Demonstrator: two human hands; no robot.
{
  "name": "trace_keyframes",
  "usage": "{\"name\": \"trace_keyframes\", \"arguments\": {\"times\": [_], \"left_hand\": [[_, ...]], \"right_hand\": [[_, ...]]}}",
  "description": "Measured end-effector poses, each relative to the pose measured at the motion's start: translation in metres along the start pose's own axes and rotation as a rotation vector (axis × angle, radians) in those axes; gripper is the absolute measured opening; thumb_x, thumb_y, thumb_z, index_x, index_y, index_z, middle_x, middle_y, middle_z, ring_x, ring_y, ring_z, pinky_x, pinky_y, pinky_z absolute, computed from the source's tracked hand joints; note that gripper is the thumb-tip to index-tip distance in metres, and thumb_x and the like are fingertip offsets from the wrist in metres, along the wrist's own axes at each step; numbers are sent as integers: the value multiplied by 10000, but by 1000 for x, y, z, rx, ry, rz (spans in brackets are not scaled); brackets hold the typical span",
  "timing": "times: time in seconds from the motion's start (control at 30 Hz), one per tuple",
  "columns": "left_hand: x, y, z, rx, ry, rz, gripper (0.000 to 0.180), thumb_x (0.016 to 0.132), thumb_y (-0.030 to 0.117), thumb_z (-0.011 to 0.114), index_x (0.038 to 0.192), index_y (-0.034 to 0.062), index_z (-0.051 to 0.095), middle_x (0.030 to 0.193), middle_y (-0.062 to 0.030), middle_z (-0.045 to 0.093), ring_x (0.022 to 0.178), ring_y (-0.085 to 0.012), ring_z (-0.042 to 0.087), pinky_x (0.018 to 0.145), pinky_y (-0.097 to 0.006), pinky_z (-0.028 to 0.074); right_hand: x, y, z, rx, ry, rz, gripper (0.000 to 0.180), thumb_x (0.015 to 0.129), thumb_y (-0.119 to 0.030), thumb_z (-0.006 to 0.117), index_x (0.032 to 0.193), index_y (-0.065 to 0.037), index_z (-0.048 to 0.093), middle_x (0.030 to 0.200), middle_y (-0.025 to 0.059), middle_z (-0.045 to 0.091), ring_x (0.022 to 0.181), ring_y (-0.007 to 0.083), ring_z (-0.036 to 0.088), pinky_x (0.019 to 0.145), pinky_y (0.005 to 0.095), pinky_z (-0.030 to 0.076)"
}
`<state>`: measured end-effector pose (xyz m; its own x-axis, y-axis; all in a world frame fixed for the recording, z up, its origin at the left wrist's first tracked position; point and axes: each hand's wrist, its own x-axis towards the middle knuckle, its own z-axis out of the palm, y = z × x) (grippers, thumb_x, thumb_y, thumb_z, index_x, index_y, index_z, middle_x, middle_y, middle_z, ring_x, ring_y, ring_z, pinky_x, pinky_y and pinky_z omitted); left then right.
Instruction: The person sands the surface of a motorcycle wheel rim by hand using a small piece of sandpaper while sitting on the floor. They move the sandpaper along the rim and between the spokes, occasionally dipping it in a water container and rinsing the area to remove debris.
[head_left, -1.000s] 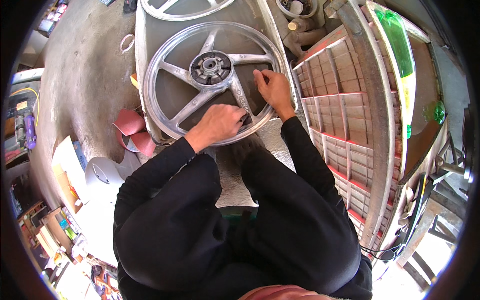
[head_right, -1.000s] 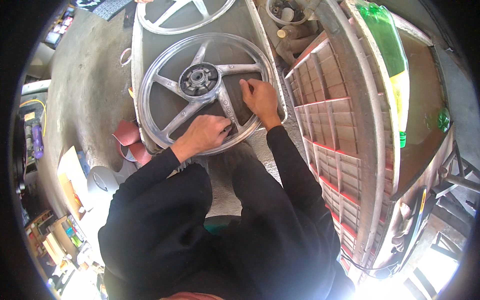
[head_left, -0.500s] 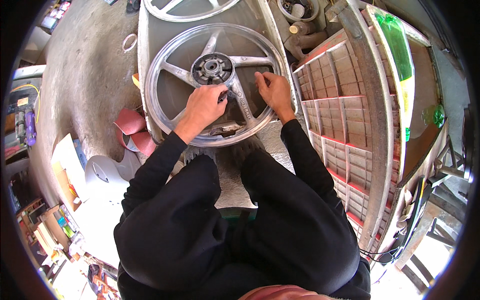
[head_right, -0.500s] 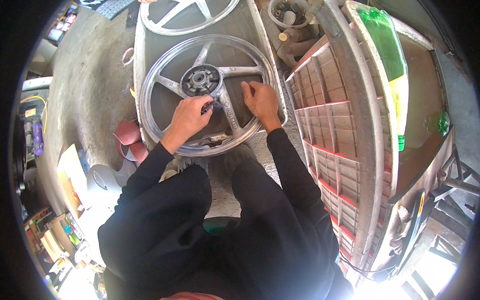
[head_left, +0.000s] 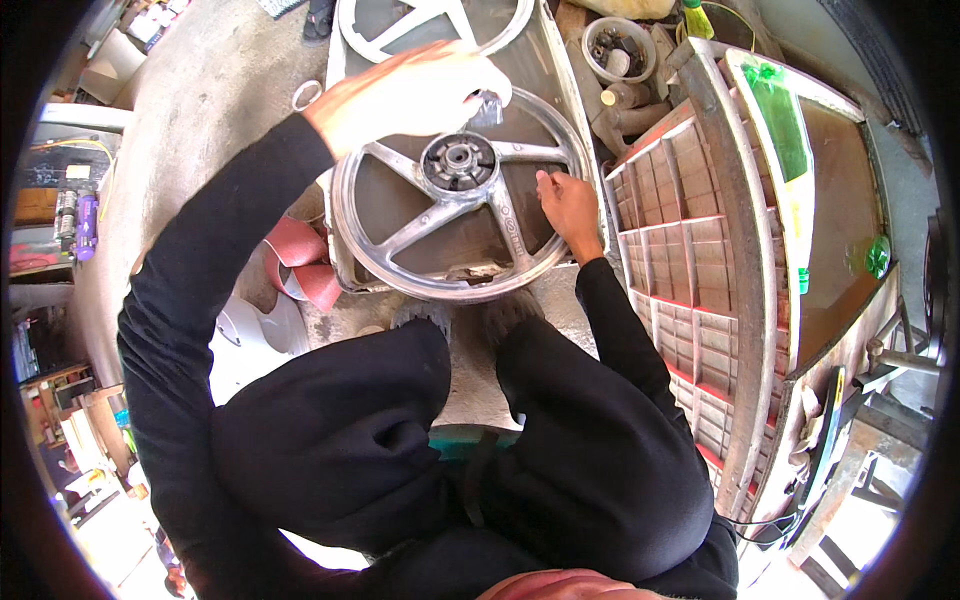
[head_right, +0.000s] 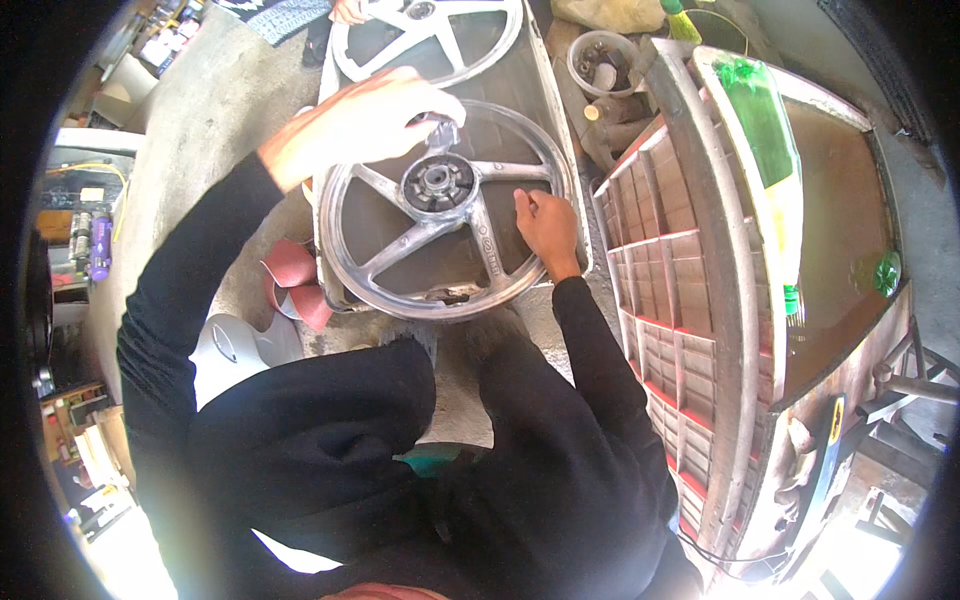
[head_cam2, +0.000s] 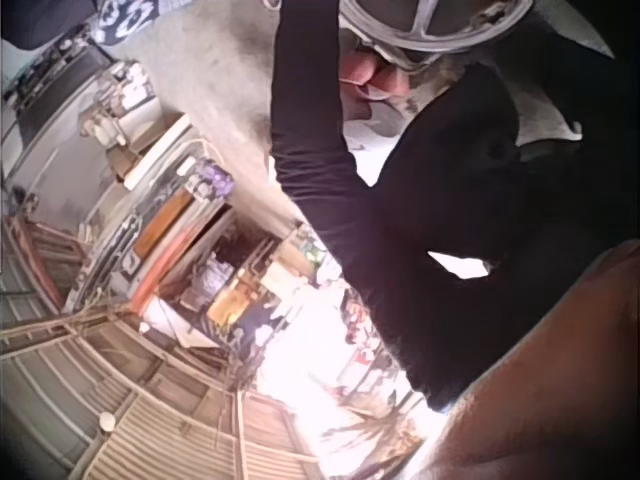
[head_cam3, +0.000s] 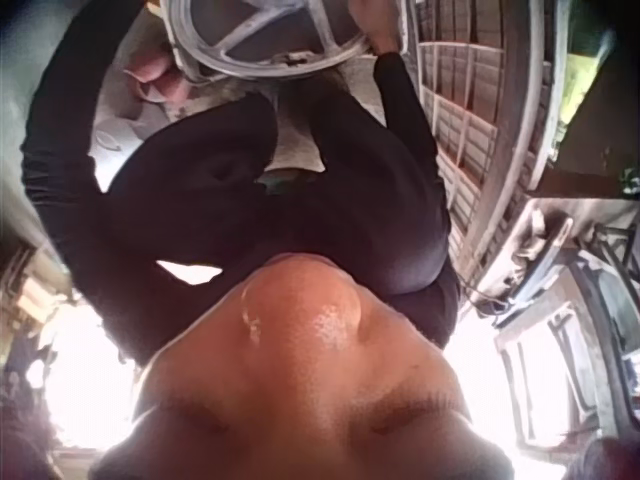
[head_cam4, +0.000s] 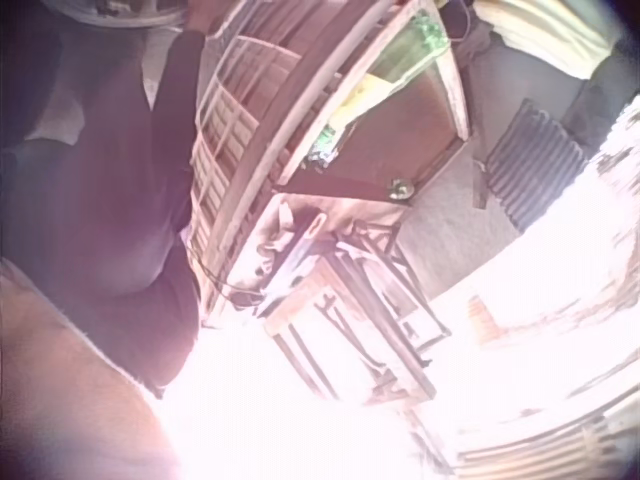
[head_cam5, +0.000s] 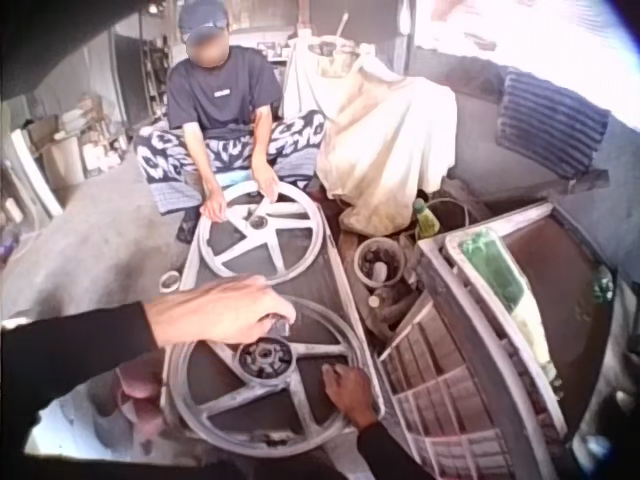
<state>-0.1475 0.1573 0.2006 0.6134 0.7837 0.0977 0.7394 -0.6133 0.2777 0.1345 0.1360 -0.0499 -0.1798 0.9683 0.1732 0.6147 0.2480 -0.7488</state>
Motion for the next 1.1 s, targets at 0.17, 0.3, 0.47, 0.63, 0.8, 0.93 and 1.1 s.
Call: {"name": "trace_keyframes", "arguments": {"times": [0.17,0.3,0.47,0.63,0.8,0.93,1.1], "left_hand": [[64,-47,-9,260,-3,-27,314,959,121,614,1240,140,754,1181,-150,726,1135,-358,709,993,-473,556],[62,-110,34,144,382,-164,284,983,139,643,1243,121,754,1185,-175,755,1114,-391,726,973,-492,572],[54,-49,126,-496,916,-558,261,955,51,682,1191,-18,770,1122,-244,790,1066,-367,779,951,-422,589],[-9,89,203,-578,873,-691,249,934,44,705,1154,-51,771,1103,-258,787,1048,-385,780,940,-436,592],[-60,139,223,-418,596,-1050,255,897,115,717,1115,17,808,946,-280,762,928,-468,749,853,-530,585],[-53,135,231,-334,503,-1094,233,893,88,703,1097,21,794,900,-293,745,890,-489,735,814,-582,569],[-32,170,237,-355,441,-949,263,895,66,697,1144,-4,740,909,-287,752,919,-503,736,867,-578,581]], "right_hand": [[-1,7,-6,55,34,25,467,1011,-386,699,735,-9,679,682,229,654,660,464,651,600,536,470],[5,-9,8,38,-7,16,478,1020,-409,681,768,-4,700,692,238,650,666,472,645,601,538,465],[2,-16,4,76,2,34,458,1020,-397,682,774,-13,718,710,232,671,673,468,655,611,535,473],[-3,-3,-10,31,19,49,437,1013,-378,699,785,-5,723,718,236,672,685,473,654,622,541,478],[-2,-9,-9,26,23,34,430,1014,-368,699,793,0,725,732,250,669,701,482,654,638,546,484],[-1,-13,-5,49,26,32,437,1014,-381,697,794,-4,728,735,247,678,702,478,660,642,544,490],[0,2,-5,-51,21,23,453,1048,-402,683,816,-25,783,707,149,737,653,331,727,647,432,537]]}}
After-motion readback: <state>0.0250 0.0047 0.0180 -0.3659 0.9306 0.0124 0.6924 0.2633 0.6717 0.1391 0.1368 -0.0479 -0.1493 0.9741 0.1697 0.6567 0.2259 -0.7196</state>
